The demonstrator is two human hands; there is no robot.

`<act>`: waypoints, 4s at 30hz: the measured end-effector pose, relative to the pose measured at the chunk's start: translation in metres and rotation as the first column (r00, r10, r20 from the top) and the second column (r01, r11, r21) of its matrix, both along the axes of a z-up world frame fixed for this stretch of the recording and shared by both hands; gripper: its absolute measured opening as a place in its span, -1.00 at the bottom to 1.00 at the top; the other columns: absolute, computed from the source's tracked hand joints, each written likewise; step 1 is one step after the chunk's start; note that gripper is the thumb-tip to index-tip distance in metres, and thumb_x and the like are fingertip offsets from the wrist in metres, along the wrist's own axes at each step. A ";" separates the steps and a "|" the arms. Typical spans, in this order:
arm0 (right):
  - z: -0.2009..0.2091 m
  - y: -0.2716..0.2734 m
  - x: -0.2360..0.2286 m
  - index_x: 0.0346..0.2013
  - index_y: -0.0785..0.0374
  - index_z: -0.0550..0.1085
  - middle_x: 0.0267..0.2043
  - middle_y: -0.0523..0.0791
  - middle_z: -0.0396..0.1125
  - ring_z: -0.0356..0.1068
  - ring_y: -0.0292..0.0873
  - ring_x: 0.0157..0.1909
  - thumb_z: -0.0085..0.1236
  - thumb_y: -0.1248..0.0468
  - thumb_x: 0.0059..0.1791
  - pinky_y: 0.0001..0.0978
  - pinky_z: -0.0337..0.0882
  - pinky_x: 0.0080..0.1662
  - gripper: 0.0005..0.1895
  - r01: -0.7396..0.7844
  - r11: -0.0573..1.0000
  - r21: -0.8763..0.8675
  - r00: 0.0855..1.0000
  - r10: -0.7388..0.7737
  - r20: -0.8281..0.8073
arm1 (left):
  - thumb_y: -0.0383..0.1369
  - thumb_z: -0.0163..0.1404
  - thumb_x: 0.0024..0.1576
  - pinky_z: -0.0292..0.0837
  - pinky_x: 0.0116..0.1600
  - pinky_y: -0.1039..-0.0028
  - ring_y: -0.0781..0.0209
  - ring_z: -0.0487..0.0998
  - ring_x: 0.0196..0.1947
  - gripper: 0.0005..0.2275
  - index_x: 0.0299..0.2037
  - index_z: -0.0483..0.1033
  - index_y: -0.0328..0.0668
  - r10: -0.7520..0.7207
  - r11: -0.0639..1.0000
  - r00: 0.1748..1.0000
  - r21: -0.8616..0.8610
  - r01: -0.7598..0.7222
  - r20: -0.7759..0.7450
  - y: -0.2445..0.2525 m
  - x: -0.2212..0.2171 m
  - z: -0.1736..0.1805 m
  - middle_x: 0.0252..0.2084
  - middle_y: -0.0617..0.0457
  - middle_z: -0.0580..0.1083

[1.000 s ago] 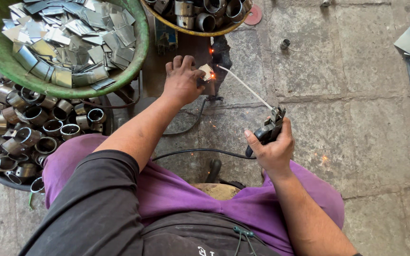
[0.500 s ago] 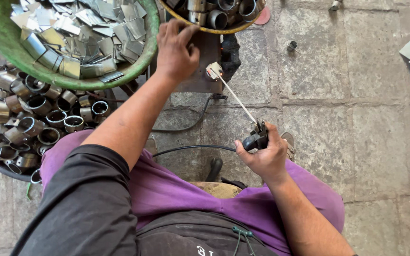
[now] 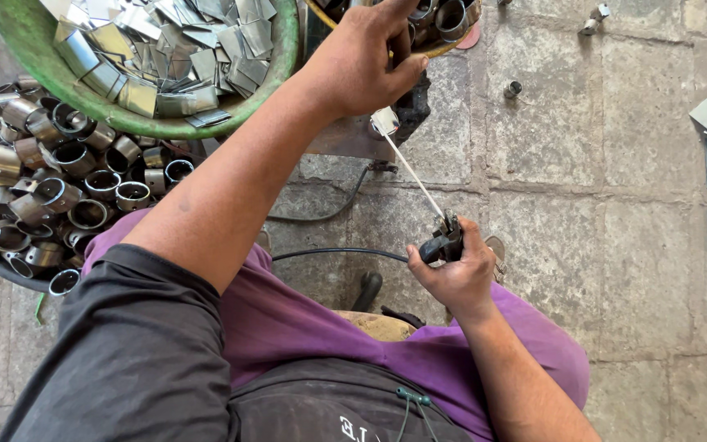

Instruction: The person sits on a low stool and uses a welding torch to join small metal pieces. They pick up a metal piece from a green bowl, place it on a metal stand, and weld it, creating sparks. The person repeats this process, handling multiple metal pieces and welding rods.

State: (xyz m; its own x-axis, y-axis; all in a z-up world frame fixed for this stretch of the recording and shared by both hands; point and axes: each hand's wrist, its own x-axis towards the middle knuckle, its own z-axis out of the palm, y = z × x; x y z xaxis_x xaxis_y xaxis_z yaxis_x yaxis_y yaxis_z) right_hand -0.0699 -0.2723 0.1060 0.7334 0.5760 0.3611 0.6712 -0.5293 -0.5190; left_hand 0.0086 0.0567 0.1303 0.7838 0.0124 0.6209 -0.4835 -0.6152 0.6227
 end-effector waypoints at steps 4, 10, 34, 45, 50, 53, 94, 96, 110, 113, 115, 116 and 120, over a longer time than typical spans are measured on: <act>-0.003 0.000 0.001 -0.07 0.28 0.34 -0.46 -0.17 0.39 0.46 -0.30 -0.43 0.49 0.15 -0.18 -0.46 0.48 -0.33 -0.43 0.003 1.000 0.008 1.000 -0.003 -0.003 | -0.39 0.19 0.32 0.55 -0.26 0.35 0.15 0.64 -0.42 -0.36 0.54 0.08 -0.01 0.027 1.000 0.998 0.001 -0.027 -0.056 0.000 -0.005 0.005 -0.35 0.03 0.58; -0.002 0.004 0.000 -0.11 0.23 0.35 -0.48 -0.23 0.45 0.44 -0.39 -0.47 0.47 0.21 -0.15 -0.53 0.46 -0.36 -0.51 -0.010 0.997 0.083 0.995 0.018 -0.093 | -0.37 0.18 0.24 0.55 -0.15 0.34 0.19 0.65 -0.32 -0.64 0.19 0.37 -0.19 0.019 0.997 0.999 -0.068 -0.022 -0.046 0.003 -0.001 0.006 -0.43 0.10 0.55; 0.005 0.004 0.003 -0.05 0.27 0.34 -0.47 -0.20 0.42 0.50 -0.27 -0.45 0.47 0.18 -0.17 -0.43 0.49 -0.30 -0.44 -0.005 0.999 0.037 0.999 0.006 -0.042 | -0.50 0.18 0.24 0.54 -0.22 0.44 0.26 0.62 -0.37 -0.54 0.35 0.40 -0.17 -0.030 0.993 1.000 -0.118 0.031 0.006 0.007 -0.008 0.010 -0.32 -0.01 0.54; 0.007 0.007 -0.002 -0.07 0.27 0.38 -0.54 -0.19 0.43 0.37 -0.24 -0.56 0.47 0.27 -0.23 -0.41 0.42 -0.40 -0.46 0.076 0.997 -0.007 0.990 -0.077 -0.120 | -0.43 0.18 0.22 0.56 -0.21 0.41 0.25 0.64 -0.35 -0.60 0.28 0.47 -0.13 0.069 0.994 0.998 -0.085 -0.070 -0.007 0.005 -0.006 0.002 -0.32 0.04 0.59; 0.005 0.007 -0.001 -0.08 0.25 0.34 -0.47 -0.23 0.44 0.46 -0.33 -0.45 0.48 0.26 -0.20 -0.45 0.45 -0.31 -0.47 0.024 0.998 0.060 0.995 -0.018 -0.097 | -0.39 0.13 0.21 0.53 -0.23 0.37 0.18 0.64 -0.35 -0.71 0.13 0.55 -0.18 0.092 0.994 0.994 -0.050 -0.095 -0.052 0.005 -0.003 0.006 -0.33 0.06 0.60; 0.004 0.005 -0.002 -0.05 0.26 0.35 -0.49 -0.21 0.39 0.37 -0.29 -0.49 0.47 0.25 -0.20 -0.44 0.41 -0.35 -0.45 0.054 0.996 0.076 0.981 -0.039 -0.189 | -0.38 0.11 0.22 0.52 -0.27 0.37 0.19 0.63 -0.38 -0.77 0.07 0.58 -0.18 0.115 0.988 0.989 -0.093 -0.124 -0.098 0.003 -0.002 0.006 -0.33 0.02 0.58; 0.004 -0.070 0.044 0.04 0.21 0.29 -0.31 -0.09 0.30 0.38 -0.21 -0.40 0.18 0.46 0.01 -0.28 0.48 -0.34 -0.64 0.562 0.465 0.684 0.709 0.155 -0.688 | -0.19 0.23 -0.11 0.16 0.26 0.06 -0.11 0.34 0.17 -0.20 0.45 0.25 0.04 0.325 0.885 0.740 0.466 -0.018 -0.588 -0.047 0.033 -0.090 -0.02 0.00 0.56; 0.004 -0.078 0.047 0.06 0.22 0.30 -0.30 -0.08 0.29 0.38 -0.19 -0.39 0.16 0.46 0.04 -0.24 0.50 -0.31 -0.66 0.588 0.456 0.668 0.701 0.125 -0.702 | -0.24 0.23 -0.13 0.12 0.29 0.13 -0.07 0.32 0.18 -0.21 0.42 0.26 0.07 0.296 0.841 0.720 0.529 0.116 -0.628 -0.051 0.035 -0.077 0.01 0.00 0.54; 0.018 -0.096 0.050 0.06 0.13 0.32 -0.33 -0.08 0.29 0.34 -0.11 -0.36 0.12 0.35 0.08 -0.16 0.43 -0.28 -0.72 0.624 0.310 0.717 0.707 0.168 -0.687 | -0.20 0.25 0.06 0.22 0.37 0.03 -0.17 0.17 0.38 -0.39 0.36 0.33 0.08 -0.067 0.949 0.956 0.276 0.149 -0.287 -0.114 0.048 -0.044 0.49 -0.06 0.11; 0.017 -0.096 0.054 0.03 0.12 0.33 -0.33 -0.08 0.29 0.33 -0.11 -0.37 0.12 0.35 0.07 -0.16 0.42 -0.29 -0.74 0.639 0.288 0.714 0.706 0.150 -0.692 | -0.18 0.26 0.11 0.27 0.36 0.07 -0.16 0.21 0.43 -0.55 0.21 0.48 0.11 0.198 0.948 0.971 0.279 -0.154 -0.137 -0.086 0.076 -0.025 0.47 -0.01 0.11; 0.013 -0.095 0.059 0.03 0.12 0.34 -0.34 -0.09 0.29 0.33 -0.12 -0.38 0.12 0.35 0.06 -0.16 0.42 -0.30 -0.74 0.655 0.286 0.699 0.695 0.136 -0.706 | -0.25 0.22 0.06 0.42 0.25 0.22 -0.09 0.38 0.29 -0.62 0.12 0.56 0.03 0.286 0.958 0.920 0.077 -0.275 -0.268 -0.049 0.090 -0.026 0.41 -0.05 0.22; 0.010 -0.093 0.062 0.03 0.12 0.35 -0.34 -0.09 0.29 0.33 -0.14 -0.38 0.12 0.35 0.06 -0.17 0.43 -0.30 -0.74 0.665 0.287 0.689 0.686 0.129 -0.716 | -0.23 0.19 0.09 0.43 0.24 0.23 -0.10 0.44 0.24 -0.69 0.04 0.59 0.03 0.372 0.927 0.888 0.063 -0.369 -0.270 -0.027 0.104 -0.028 0.30 -0.08 0.34; 0.002 -0.084 0.064 0.00 0.16 0.34 -0.33 -0.10 0.28 0.32 -0.17 -0.40 0.14 0.37 0.05 -0.21 0.43 -0.34 -0.74 0.675 0.315 0.667 0.673 0.107 -0.732 | -0.17 0.04 0.16 0.46 -0.01 0.03 -0.30 0.56 -0.09 -0.74 -0.16 0.60 -0.19 0.629 0.777 0.714 0.272 -0.567 -0.307 0.057 0.155 -0.060 -0.12 -0.30 0.56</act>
State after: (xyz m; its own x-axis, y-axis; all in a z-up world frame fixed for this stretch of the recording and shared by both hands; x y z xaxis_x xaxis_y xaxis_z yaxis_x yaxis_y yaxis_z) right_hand -0.0062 -0.3558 0.1079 0.9915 -0.0804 -0.1023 -0.0625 0.3949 -0.9166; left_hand 0.1636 0.1138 0.0702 0.8072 0.4902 0.3287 0.2590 -0.7946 0.5491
